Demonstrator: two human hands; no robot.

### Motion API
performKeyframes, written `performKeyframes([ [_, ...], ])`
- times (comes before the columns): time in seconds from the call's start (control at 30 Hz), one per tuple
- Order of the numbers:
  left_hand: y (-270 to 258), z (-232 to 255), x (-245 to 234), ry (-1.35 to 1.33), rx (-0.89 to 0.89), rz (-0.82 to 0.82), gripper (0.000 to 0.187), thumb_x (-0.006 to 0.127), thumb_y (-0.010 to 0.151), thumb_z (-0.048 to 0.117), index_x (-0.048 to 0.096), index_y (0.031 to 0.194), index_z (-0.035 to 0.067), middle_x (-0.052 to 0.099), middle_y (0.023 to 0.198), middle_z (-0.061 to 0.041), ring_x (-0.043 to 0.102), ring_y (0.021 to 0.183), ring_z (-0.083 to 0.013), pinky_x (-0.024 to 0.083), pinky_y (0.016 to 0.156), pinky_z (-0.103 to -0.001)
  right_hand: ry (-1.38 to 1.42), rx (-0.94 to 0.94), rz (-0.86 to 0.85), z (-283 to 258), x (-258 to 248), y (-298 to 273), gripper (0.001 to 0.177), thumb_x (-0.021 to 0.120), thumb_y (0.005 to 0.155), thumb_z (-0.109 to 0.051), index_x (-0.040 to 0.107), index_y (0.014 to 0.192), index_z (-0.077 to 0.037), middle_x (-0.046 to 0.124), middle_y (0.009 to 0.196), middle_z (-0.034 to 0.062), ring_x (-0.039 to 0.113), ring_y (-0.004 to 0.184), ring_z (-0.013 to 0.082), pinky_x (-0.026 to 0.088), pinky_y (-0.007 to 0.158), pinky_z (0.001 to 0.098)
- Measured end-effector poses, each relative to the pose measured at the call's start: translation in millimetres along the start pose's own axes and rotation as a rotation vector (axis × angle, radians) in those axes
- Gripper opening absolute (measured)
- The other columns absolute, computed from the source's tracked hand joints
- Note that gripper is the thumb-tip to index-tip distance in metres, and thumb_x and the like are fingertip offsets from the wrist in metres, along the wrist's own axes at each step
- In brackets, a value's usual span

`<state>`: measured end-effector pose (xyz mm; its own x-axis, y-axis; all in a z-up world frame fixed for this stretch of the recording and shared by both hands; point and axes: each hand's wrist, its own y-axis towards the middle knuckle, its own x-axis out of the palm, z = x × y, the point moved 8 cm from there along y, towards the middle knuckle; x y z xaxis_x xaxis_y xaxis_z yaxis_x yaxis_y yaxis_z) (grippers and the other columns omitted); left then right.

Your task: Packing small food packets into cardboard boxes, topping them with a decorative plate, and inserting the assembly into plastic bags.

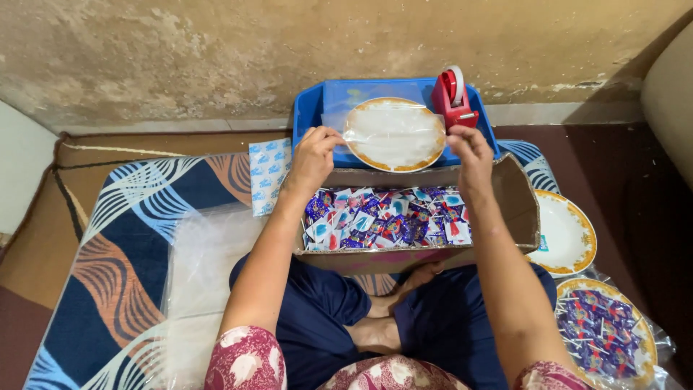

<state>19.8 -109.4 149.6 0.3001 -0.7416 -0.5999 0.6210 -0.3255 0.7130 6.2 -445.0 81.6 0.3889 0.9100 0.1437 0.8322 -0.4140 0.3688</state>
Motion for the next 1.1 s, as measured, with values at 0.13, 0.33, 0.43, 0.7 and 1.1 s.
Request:
performKeyframes([
  [0.13,-8.0,9.5,7.1,0.159,0.091,0.091,0.028,0.06,0.088,-0.008,0.076,0.096,0.014,0.067,0.098,0.0,0.065,0.098,-0.02,0.057,0.084,-0.029,0.222,0.384,0.344,121.5,-32.3,-20.1,0.033,0.063,0.086,-0.028,0.066,0.113,-0.01,0.065,0.095,0.0066,0.07,0.078,0.0198,0.064,0.067,0.0328],
  [0.33,4.3,38.6,-9.9,0.284,0.063,0.165,0.026,0.063,0.091,-0.011,0.073,0.108,0.006,0.065,0.108,-0.005,0.06,0.106,-0.0201,0.057,0.09,-0.029,-0.009,0.541,0.132,168.0,4.7,-13.1,0.04,0.077,0.093,-0.023,0.059,0.111,0.009,0.066,0.083,0.0271,0.074,0.061,0.0396,0.065,0.051,0.0524],
  [0.43,13.8,38.8,-13.5,0.296,0.109,0.237,0.032,0.062,0.092,-0.009,0.069,0.12,0.006,0.063,0.117,-0.006,0.06,0.104,-0.0204,0.057,0.09,-0.03,0.097,0.434,0.203,149.3,14.7,-1.0,0.043,0.082,0.086,-0.014,0.057,0.109,0.011,0.06,0.087,0.0339,0.072,0.072,0.0505,0.064,0.056,0.0604],
  [0.7,17.6,51.5,-23.6,0.282,0.114,0.251,0.034,0.062,0.094,-0.007,0.065,0.127,0.001,0.061,0.123,-0.01,0.061,0.106,-0.0231,0.059,0.088,-0.03,0.052,0.438,0.072,35.8,-81.3,-59.7,0.063,0.056,0.097,-0.008,0.033,0.155,-0.011,0.044,0.139,0.0386,0.055,0.12,0.0549,0.05,0.091,0.067],
  [1.1,13.5,72.5,13.0,0.288,0.132,0.227,0.036,0.064,0.095,-0.005,0.062,0.13,0.003,0.056,0.125,-0.008,0.058,0.099,-0.0195,0.059,0.085,-0.03,0.206,0.716,-0.271,18.6,-116.0,-144.6,0.08,0.052,0.09,-0.013,0.029,0.164,-0.03,0.048,0.149,0.0255,0.065,0.108,0.0374,0.056,0.082,0.0544],
])
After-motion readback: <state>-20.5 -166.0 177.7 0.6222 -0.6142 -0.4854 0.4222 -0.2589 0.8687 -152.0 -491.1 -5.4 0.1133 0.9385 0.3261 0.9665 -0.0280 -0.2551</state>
